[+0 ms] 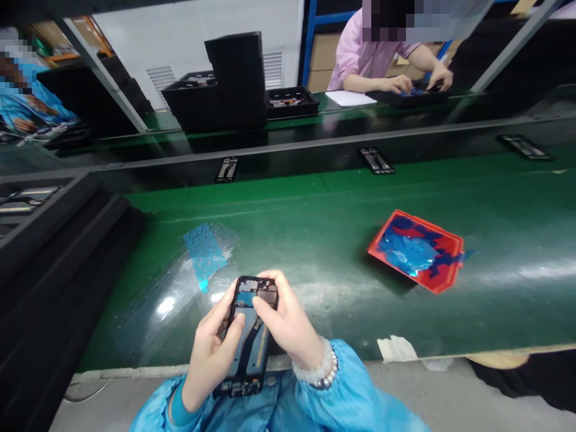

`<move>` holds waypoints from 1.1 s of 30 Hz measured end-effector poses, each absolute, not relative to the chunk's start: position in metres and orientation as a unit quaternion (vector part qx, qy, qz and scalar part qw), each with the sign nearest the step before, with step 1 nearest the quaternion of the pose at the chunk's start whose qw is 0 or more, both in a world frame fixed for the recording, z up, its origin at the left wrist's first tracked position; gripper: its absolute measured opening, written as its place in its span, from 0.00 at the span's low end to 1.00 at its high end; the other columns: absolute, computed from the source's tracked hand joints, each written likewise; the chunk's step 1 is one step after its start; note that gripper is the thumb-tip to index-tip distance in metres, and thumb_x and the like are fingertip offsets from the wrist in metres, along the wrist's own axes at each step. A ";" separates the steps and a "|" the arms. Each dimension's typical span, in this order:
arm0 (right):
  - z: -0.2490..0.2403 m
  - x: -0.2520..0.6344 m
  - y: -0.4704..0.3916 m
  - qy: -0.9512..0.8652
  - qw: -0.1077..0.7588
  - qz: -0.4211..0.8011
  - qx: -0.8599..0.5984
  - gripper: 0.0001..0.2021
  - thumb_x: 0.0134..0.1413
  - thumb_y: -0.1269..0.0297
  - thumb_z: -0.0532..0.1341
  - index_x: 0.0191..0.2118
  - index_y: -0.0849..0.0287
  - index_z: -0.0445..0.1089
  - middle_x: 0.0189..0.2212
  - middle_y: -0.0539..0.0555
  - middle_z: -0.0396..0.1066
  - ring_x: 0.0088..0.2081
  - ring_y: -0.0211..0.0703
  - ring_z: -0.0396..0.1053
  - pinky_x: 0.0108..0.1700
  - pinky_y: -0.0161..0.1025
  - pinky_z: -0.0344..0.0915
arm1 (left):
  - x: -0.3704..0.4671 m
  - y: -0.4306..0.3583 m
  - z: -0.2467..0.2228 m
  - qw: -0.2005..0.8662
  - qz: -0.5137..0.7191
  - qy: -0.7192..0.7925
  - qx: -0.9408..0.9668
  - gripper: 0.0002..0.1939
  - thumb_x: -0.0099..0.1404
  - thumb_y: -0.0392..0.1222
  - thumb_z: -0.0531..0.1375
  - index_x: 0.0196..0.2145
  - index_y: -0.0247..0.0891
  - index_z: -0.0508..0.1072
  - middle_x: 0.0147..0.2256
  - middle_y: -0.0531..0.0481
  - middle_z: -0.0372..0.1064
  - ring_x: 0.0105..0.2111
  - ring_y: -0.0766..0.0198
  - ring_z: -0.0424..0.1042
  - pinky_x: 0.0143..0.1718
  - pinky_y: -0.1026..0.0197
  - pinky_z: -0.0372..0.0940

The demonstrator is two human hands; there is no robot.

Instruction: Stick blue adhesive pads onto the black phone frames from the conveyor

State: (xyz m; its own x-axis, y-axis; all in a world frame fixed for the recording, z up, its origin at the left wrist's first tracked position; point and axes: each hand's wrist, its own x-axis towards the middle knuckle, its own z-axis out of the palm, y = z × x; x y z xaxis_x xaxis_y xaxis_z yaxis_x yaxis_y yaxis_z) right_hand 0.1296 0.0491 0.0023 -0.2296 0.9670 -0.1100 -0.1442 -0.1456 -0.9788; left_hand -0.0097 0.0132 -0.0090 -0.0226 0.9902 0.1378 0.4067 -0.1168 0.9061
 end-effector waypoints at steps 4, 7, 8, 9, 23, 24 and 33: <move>-0.001 0.132 0.055 -0.545 0.401 0.592 -0.438 0.13 0.51 0.66 0.58 0.42 0.55 0.56 0.33 0.49 0.64 0.35 0.39 0.66 0.38 0.38 0.66 | -0.010 0.013 -0.008 0.334 0.441 0.560 0.617 0.25 0.63 0.33 0.54 0.58 0.43 0.61 0.56 0.49 0.63 0.57 0.58 0.61 0.57 0.55 0.58; -0.002 0.133 0.056 -0.636 0.398 0.484 -0.451 0.11 0.53 0.67 0.56 0.44 0.57 0.58 0.38 0.53 0.63 0.40 0.42 0.66 0.42 0.42 0.67 | -0.010 0.014 -0.008 0.356 0.443 0.565 0.597 0.24 0.64 0.35 0.54 0.58 0.42 0.62 0.56 0.48 0.63 0.56 0.57 0.62 0.57 0.55 0.58; -0.001 0.133 0.055 -0.667 0.412 0.407 -0.469 0.13 0.53 0.68 0.56 0.46 0.58 0.59 0.41 0.56 0.62 0.44 0.45 0.64 0.45 0.44 0.65 | -0.010 0.015 -0.008 0.366 0.445 0.572 0.584 0.24 0.64 0.35 0.54 0.58 0.41 0.62 0.56 0.48 0.63 0.56 0.57 0.63 0.57 0.55 0.59; 0.001 0.133 0.054 -0.693 0.429 0.315 -0.486 0.15 0.53 0.69 0.56 0.48 0.58 0.59 0.45 0.58 0.61 0.47 0.47 0.62 0.48 0.46 0.64 | -0.010 0.016 -0.008 0.375 0.448 0.579 0.569 0.24 0.64 0.35 0.54 0.57 0.41 0.62 0.56 0.48 0.63 0.56 0.57 0.63 0.56 0.55 0.59; 0.018 0.119 0.046 -0.840 0.383 -0.021 -0.384 0.08 0.58 0.72 0.54 0.33 0.65 0.70 0.30 0.56 0.70 0.39 0.46 0.63 0.42 0.43 0.62 | -0.004 0.009 -0.006 0.293 0.400 0.610 0.618 0.23 0.66 0.35 0.50 0.58 0.37 0.60 0.56 0.48 0.63 0.54 0.62 0.64 0.55 0.64 0.60; 0.018 0.119 0.047 -0.843 0.382 -0.026 -0.377 0.08 0.58 0.72 0.54 0.33 0.65 0.70 0.30 0.56 0.70 0.39 0.46 0.63 0.42 0.43 0.62 | -0.004 0.008 -0.006 0.285 0.399 0.608 0.625 0.23 0.66 0.35 0.50 0.58 0.37 0.60 0.56 0.48 0.63 0.55 0.62 0.64 0.55 0.64 0.60; 0.006 0.109 0.048 -0.786 0.412 0.052 -0.458 0.04 0.55 0.74 0.54 0.32 0.60 0.64 0.34 0.56 0.66 0.43 0.47 0.60 0.45 0.45 0.62 | 0.000 0.005 -0.010 0.323 0.428 0.622 0.571 0.24 0.65 0.36 0.52 0.59 0.41 0.59 0.57 0.50 0.62 0.55 0.61 0.63 0.54 0.63 0.60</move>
State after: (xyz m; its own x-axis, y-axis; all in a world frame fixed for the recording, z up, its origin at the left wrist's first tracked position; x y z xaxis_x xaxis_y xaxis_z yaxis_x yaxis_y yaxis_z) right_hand 0.1088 0.0475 0.0057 -0.2405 0.7630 0.6000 0.6779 0.5745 -0.4587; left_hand -0.0005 0.0049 -0.0102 -0.1384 0.9865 0.0871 0.4339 -0.0186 0.9008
